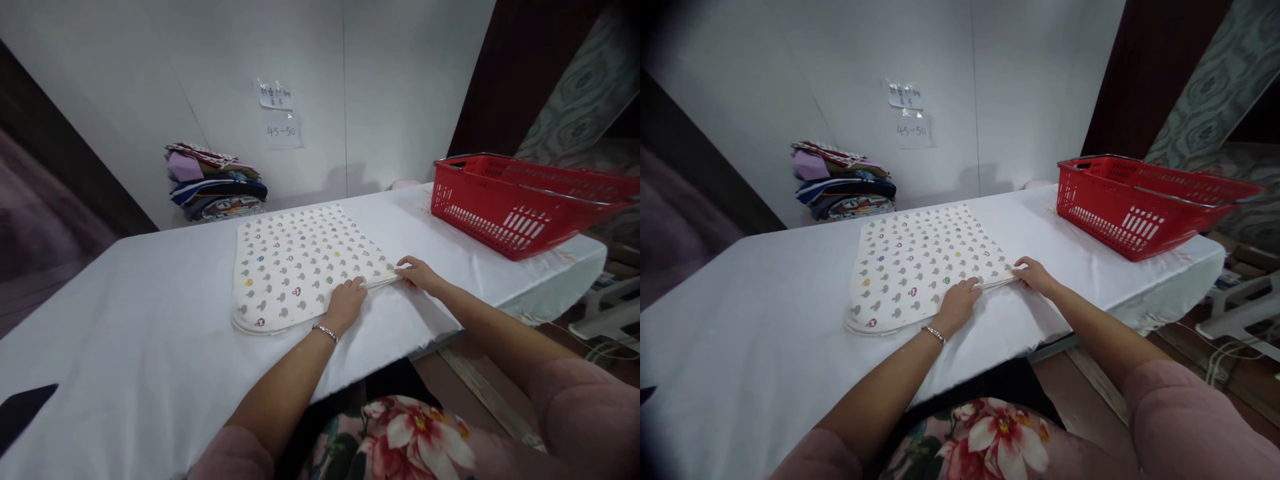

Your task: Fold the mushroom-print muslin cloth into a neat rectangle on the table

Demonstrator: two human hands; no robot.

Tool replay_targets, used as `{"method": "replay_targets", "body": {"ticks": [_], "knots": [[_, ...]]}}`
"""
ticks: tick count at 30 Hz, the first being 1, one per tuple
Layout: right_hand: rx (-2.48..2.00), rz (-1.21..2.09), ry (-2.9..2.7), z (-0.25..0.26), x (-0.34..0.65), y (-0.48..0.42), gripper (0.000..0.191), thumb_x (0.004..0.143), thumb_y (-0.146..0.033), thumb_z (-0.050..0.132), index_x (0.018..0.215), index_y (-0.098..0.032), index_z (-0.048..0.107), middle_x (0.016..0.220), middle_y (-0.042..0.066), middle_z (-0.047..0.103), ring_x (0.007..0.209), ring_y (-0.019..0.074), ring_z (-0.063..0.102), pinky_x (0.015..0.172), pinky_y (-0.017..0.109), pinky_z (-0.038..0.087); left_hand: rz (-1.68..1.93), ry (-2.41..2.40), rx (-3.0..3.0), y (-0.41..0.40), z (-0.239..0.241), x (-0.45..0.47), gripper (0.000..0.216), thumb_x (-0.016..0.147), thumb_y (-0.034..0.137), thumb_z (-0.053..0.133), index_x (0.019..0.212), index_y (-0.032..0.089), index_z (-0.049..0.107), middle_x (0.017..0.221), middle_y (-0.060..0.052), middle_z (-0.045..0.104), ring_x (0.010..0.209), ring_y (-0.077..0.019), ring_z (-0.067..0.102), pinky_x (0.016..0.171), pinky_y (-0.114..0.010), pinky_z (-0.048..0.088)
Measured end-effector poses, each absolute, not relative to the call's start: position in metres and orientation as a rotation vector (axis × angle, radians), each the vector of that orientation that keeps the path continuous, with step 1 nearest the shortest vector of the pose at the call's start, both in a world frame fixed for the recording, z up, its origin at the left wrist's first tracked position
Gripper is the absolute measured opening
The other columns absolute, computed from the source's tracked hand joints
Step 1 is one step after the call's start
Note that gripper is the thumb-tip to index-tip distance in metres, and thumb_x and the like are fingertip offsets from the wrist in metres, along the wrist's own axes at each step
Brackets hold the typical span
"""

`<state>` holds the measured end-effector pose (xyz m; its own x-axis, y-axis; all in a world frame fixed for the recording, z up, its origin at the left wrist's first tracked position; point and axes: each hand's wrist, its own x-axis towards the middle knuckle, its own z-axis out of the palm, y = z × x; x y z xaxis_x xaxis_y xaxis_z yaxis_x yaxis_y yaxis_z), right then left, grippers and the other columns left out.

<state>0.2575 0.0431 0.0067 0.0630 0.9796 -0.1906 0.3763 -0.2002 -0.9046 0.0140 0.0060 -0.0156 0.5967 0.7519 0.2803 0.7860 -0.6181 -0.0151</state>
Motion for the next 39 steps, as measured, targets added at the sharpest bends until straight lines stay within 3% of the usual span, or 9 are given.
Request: {"method": "replay_targets", "body": {"ticks": [9,17,22,28,32,36,39], "knots": [[-1.617,1.188,-1.351,0.006,0.261,0.044,0.037,0.076,-0.036,0.063,0.109,-0.019,0.058,0.054,-0.005,0.057,0.039,0.0077,0.045,0.038,0.019,0.035,-0.404,-1.258,-2.659,0.008,-0.009,0.044,0.019,0.088,0.013,0.044,0.096,0.016,0.061,0.130,-0.010,0.048,0.107,-0.0240,0.047,0.081,-0.037,0.040],[-1.615,1.171,-1.403,0.001,0.259,0.043,0.033,0.074,-0.048,0.063,0.083,-0.017,0.063,0.055,-0.003,0.055,0.043,0.0072,0.045,0.039,0.019,0.034,-0.445,-1.043,-2.687,0.011,-0.009,0.059,0.025,0.090,0.009,0.038,0.096,0.014,0.061,0.120,-0.011,0.053,0.115,-0.0233,0.043,0.086,-0.036,0.038],[-1.648,1.179,-1.412,-0.001,0.259,0.038,0.029,0.072,-0.046,0.065,0.074,-0.017,0.060,0.044,-0.006,0.047,0.037,0.0064,0.039,0.037,0.019,0.030,-0.497,-0.973,-2.692,0.004,-0.011,0.056,0.024,0.092,0.010,0.035,0.093,0.014,0.059,0.114,-0.010,0.055,0.107,-0.0219,0.046,0.085,-0.035,0.037],[-1.696,1.168,-1.430,0.005,0.259,0.032,0.031,0.073,-0.047,0.063,0.073,-0.016,0.061,0.045,-0.006,0.047,0.038,0.0065,0.038,0.037,0.019,0.028,-0.400,-1.181,-2.729,0.006,-0.014,0.058,0.018,0.089,0.009,0.040,0.090,0.015,0.056,0.096,-0.009,0.058,0.091,-0.0207,0.052,0.081,-0.036,0.040],[-1.642,1.185,-1.582,0.005,0.266,0.028,0.036,0.075,-0.049,0.060,0.088,-0.015,0.066,0.049,-0.006,0.048,0.042,0.0067,0.039,0.040,0.020,0.030,-0.465,-1.329,-2.772,0.007,-0.013,0.059,0.012,0.088,0.013,0.044,0.094,0.016,0.054,0.098,-0.007,0.059,0.091,-0.0200,0.053,0.078,-0.034,0.042],[-1.585,0.885,-1.939,-0.001,0.274,0.024,0.044,0.070,-0.037,0.066,0.109,-0.017,0.065,0.067,-0.001,0.058,0.056,0.0110,0.051,0.052,0.022,0.039,-0.587,-1.398,-2.811,0.008,-0.013,0.058,0.009,0.088,0.015,0.045,0.089,0.018,0.053,0.095,-0.005,0.059,0.088,-0.0177,0.053,0.077,-0.030,0.043],[-1.581,0.307,-2.195,-0.004,0.275,0.020,0.051,0.072,-0.027,0.066,0.123,-0.023,0.057,0.108,0.008,0.061,0.088,0.0201,0.058,0.070,0.028,0.045,-0.664,-1.431,-2.834,0.009,-0.012,0.056,0.009,0.087,0.014,0.044,0.085,0.018,0.052,0.091,-0.004,0.058,0.085,-0.0168,0.053,0.077,-0.029,0.043]]}}
